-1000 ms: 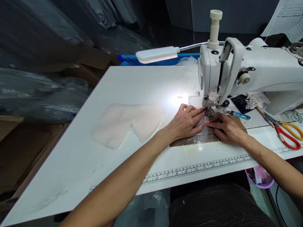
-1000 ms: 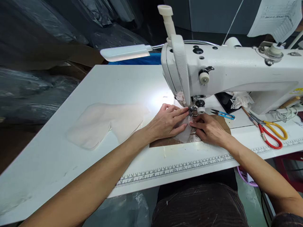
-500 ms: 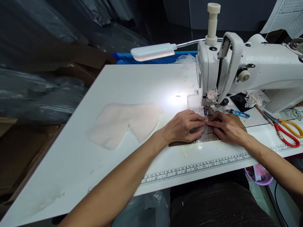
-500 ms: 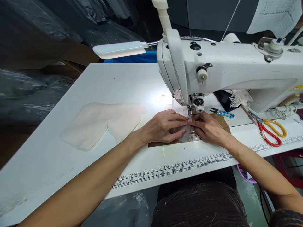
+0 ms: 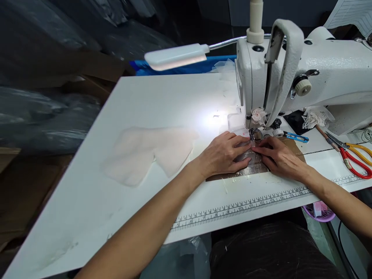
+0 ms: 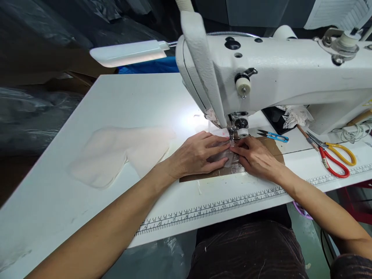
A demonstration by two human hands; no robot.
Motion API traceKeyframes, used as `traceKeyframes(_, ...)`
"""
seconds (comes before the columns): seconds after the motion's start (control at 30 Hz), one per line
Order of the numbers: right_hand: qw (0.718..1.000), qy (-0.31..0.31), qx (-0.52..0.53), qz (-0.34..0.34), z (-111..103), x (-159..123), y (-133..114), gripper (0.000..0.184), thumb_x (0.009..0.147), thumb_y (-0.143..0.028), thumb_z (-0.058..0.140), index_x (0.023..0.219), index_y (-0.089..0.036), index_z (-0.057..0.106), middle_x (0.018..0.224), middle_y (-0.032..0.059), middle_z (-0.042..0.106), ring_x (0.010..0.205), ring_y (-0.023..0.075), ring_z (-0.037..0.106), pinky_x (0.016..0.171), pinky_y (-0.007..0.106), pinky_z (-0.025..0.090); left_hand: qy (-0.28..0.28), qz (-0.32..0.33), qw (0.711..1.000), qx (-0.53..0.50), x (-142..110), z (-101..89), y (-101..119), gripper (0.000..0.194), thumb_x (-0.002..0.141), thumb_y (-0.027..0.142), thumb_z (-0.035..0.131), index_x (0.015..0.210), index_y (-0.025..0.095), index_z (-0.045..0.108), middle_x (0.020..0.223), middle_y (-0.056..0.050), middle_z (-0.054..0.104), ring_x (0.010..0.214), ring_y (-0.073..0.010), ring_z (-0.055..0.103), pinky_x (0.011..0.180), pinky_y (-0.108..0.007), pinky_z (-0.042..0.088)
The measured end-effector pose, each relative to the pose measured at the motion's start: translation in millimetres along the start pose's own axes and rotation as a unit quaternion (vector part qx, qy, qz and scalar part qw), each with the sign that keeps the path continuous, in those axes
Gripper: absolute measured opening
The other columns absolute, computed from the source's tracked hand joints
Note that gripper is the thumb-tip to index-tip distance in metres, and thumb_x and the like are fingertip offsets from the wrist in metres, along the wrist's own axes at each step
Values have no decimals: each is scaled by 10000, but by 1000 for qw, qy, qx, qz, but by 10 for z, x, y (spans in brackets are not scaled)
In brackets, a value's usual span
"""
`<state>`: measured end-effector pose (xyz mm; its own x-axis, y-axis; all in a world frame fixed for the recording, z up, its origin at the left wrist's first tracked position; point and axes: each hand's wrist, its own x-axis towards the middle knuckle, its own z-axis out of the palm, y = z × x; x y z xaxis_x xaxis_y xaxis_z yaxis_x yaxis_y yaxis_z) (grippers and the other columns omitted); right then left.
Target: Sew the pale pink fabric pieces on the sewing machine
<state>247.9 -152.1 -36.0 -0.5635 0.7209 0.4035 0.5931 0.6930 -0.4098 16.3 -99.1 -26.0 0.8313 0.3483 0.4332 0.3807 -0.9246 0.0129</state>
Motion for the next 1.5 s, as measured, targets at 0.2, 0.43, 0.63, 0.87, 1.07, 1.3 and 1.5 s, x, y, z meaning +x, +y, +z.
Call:
traceKeyframes(0.2,1000,-7,-5,10,-11,-8,-29,345,950,-125,446,1221,-179,652,1094,129,556,1034,248,559,939,455,553,-17,-31,999,27,29,22,12,313,962,380,506,1029,177,734,1164,-108,711,881,-227,664,761,-387,530)
traceKeyframes(0.43,999,-10,-17,28,77,-21,50,372,980,-196,429,1308,-162,599,1088,150,523,1002,255,551,894,465,558,-19,-111,992,48,88,84,42,339,937,399,513,1049,166,732,1148,-115,718,832,-240,652,745,-402,498)
traceKeyframes(0.63,997,-31,6,70,6,-8,77,394,965,-234,461,1328,-181,603,1115,134,516,961,231,573,922,435,534,27,-114,991,70,95,131,59,304,919,413,542,1011,182,718,1116,-108,711,849,-247,625,733,-407,462)
traceKeyframes(0.87,980,29,102,170,-128,57,124,367,892,-136,489,1183,-207,700,953,56,627,824,173,590,799,337,522,92,-152,978,104,189,88,-276,238,910,406,551,896,208,682,892,-85,659,767,-231,559,689,-390,415)
traceKeyframes(1.07,974,41,111,194,-106,78,113,314,859,-121,507,1045,-179,753,912,55,648,712,146,569,698,289,499,-24,-147,989,24,230,2,-574,398,999,364,348,924,192,699,946,-94,671,849,-239,621,702,-354,462)
traceKeyframes(1.3,977,40,105,179,-103,78,104,299,867,-107,521,1033,-186,757,923,52,662,748,149,595,726,290,503,-1,-49,996,-79,79,-50,-72,250,980,304,485,1030,173,693,1000,-72,722,899,-196,669,793,-360,542)
traceKeyframes(1.5,979,35,108,169,-79,57,116,311,875,-106,515,1063,-187,749,945,59,665,775,156,614,738,299,517,22,-63,979,-191,21,17,46,198,966,300,565,953,171,715,958,-72,715,897,-165,672,786,-311,582)
